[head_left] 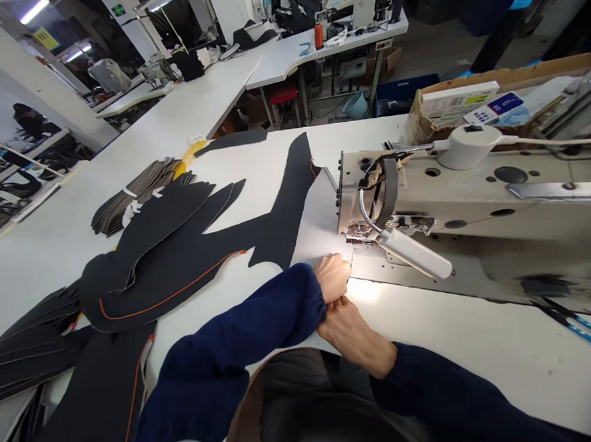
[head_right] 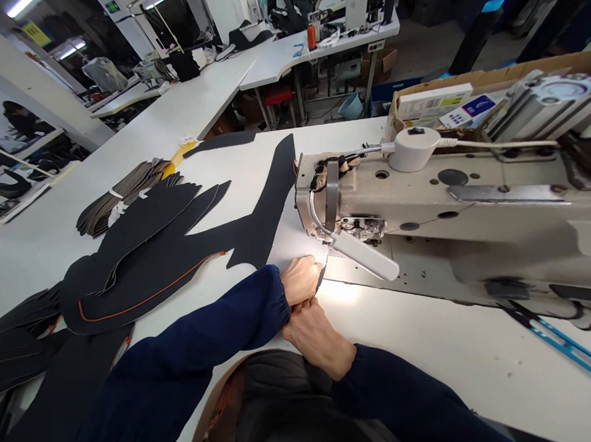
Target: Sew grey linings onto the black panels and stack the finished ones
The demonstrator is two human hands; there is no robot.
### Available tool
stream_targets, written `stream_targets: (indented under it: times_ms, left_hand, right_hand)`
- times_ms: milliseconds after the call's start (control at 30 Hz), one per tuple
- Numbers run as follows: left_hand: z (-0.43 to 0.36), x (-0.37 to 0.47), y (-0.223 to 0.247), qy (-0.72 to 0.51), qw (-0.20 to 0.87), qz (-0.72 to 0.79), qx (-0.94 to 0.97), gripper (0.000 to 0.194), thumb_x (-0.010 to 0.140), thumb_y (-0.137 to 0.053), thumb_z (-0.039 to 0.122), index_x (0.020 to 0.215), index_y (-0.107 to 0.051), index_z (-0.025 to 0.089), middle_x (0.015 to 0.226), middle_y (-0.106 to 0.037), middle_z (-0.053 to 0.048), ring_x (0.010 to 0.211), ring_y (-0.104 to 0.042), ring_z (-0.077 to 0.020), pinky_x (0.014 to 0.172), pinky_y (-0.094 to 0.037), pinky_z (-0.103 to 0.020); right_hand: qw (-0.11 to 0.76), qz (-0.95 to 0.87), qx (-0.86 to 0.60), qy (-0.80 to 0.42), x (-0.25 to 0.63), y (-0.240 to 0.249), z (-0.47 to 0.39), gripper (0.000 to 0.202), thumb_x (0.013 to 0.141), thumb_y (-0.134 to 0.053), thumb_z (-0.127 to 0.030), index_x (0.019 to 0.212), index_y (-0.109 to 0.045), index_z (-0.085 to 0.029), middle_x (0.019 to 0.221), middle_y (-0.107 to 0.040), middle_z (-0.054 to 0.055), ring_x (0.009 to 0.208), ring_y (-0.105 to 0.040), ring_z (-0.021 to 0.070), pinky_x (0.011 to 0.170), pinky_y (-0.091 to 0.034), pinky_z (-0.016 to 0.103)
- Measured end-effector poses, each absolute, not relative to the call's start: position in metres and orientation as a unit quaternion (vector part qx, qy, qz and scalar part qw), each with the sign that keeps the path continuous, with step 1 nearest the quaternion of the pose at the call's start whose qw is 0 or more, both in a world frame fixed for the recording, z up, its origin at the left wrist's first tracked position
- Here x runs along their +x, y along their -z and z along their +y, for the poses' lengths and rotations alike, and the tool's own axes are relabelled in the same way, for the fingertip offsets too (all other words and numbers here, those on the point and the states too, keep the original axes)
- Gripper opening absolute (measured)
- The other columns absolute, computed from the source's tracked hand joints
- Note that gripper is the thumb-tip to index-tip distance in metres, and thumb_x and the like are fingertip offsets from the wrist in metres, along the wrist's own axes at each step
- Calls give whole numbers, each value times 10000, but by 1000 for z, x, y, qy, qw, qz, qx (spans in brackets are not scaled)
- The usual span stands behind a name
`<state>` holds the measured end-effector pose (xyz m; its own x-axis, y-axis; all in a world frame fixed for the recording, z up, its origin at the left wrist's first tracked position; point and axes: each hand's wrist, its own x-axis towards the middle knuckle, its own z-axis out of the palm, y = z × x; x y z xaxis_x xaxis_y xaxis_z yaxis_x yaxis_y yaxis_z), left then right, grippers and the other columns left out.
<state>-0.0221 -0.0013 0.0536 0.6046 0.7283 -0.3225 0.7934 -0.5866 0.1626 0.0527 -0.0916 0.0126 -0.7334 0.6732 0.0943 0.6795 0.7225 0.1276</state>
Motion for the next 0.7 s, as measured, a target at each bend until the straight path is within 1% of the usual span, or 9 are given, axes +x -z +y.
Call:
stream_targets:
  times_ms: [100, 167, 233, 300, 367, 467, 567, 700]
  left_hand:
    - [6, -19, -52, 115, 157, 435, 879, 258, 844, -428, 156, 952, -656, 109, 929, -629, -136, 797, -629, -233, 720, -506, -351]
    - [10, -19, -51, 110, 164, 442, 875, 262, 858, -424, 173, 958, -661, 124, 929, -628, -121, 831, -620, -220, 762, -498, -343]
    - [11, -21, -50, 94, 158, 450, 874, 258, 845, -436, 172, 981, -654, 148, 961, -619, -106, 885, -602, -217, 783, -491, -330]
    - [9, -26, -50, 73, 141, 450, 879, 254, 809, -474, 182, 999, -644, 174, 1014, -602, -97, 961, -571, -235, 780, -490, -325]
    - [5, -34, -51, 67, 131, 437, 887, 256, 782, -503, 191, 998, -640, 192, 1034, -589, -90, 991, -547, -248, 783, -488, -325]
    - [2, -41, -55, 98, 135, 410, 897, 254, 798, -489, 184, 998, -645, 205, 994, -586, -87, 924, -559, -228, 810, -481, -324]
    - [3, -40, -59, 124, 130, 397, 900, 245, 812, -476, 182, 972, -661, 190, 977, -588, -103, 891, -575, -223, 823, -478, -325]
    - [8, -30, -61, 135, 120, 397, 900, 237, 803, -485, 194, 941, -675, 161, 976, -596, -120, 881, -592, -234, 809, -481, -330]
  right_hand:
    - [33, -922, -369, 113, 54, -8, -88, 155, 670, -579, -9, 759, -666, -101, 690, -662, 158, 669, -623, 276, 613, -442, 390]
    - [42, -914, -374, 149, 58, -5, -85, 188, 697, -560, -18, 846, -671, -42, 779, -670, 220, 734, -634, 301, 676, -458, 424]
    - [48, -907, -380, 174, 62, -4, -84, 228, 718, -542, -22, 913, -658, -2, 840, -663, 253, 777, -634, 308, 728, -462, 440]
    - [54, -905, -386, 172, 65, -3, -86, 237, 725, -534, -18, 931, -649, 0, 856, -662, 249, 799, -631, 300, 766, -463, 446]
    - [66, -906, -385, 162, 65, -2, -87, 240, 725, -533, -12, 936, -646, -8, 865, -664, 240, 824, -628, 297, 795, -462, 455]
    - [94, -906, -378, 166, 64, 2, -88, 252, 735, -532, -13, 961, -643, -1, 900, -666, 248, 874, -628, 303, 805, -464, 453]
    - [118, -897, -381, 189, 65, 6, -84, 245, 737, -537, -15, 957, -644, 5, 919, -670, 255, 915, -631, 312, 818, -464, 444]
    - [122, -892, -392, 190, 70, 5, -78, 215, 715, -539, -2, 897, -650, -33, 846, -679, 210, 859, -642, 294, 803, -467, 413]
